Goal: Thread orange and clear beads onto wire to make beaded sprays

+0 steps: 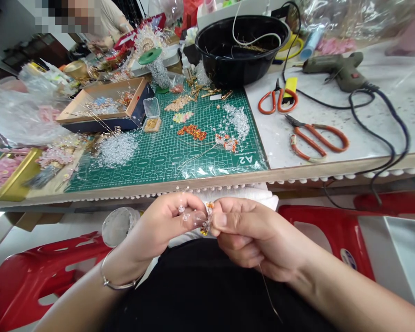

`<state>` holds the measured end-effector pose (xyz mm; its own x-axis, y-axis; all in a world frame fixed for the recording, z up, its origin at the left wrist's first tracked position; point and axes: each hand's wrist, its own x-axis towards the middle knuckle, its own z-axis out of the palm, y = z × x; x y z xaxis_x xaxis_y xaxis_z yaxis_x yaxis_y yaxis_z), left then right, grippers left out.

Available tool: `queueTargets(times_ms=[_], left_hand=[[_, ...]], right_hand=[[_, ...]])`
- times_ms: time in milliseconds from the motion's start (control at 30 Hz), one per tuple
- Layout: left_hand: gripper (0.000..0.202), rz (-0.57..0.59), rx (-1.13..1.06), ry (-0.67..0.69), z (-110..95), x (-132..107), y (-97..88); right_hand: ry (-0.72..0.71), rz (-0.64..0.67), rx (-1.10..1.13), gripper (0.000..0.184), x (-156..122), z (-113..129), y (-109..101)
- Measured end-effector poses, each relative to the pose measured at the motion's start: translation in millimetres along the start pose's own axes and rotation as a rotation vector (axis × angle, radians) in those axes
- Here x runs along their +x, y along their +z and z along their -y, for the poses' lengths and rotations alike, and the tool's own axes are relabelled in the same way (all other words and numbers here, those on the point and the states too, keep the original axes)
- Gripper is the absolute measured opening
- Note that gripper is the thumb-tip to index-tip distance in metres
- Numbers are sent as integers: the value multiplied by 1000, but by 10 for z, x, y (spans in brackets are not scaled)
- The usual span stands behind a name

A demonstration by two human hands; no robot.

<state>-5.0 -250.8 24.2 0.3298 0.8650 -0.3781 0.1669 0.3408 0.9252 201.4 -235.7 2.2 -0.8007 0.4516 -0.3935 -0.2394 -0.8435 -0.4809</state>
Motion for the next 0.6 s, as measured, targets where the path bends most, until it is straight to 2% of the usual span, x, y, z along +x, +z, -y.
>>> queueTargets(times_ms=[100,167,233,300,367,433,533,600], left_hand=[[42,112,-89,-90,17,71,-1],[40,122,35,-62,0,84,-21],[30,44,295,84,-44,66,-48],[23,-54,532,291,-97,28,-60],[24,-100,626,419,-134,-9,-41],[19,-124,562,397,-137,-26,0],[19,-126,249,199,-88,-3,57],[19,-86,66,104,-52,33,72]], right_hand=[[-5,-56,-44,39,-3,-1,29],[-21,-135,-102,41,-15,13,43],[-18,-194,-152,43,-26,43,49],[1,-206,-166,44,-34,82,54],[12,-202,-182,44,-37,117,59],[-9,-223,-215,42,-35,136,63],[-69,-278,-286,39,-25,133,58],[-107,-308,-333,39,-17,118,46]])
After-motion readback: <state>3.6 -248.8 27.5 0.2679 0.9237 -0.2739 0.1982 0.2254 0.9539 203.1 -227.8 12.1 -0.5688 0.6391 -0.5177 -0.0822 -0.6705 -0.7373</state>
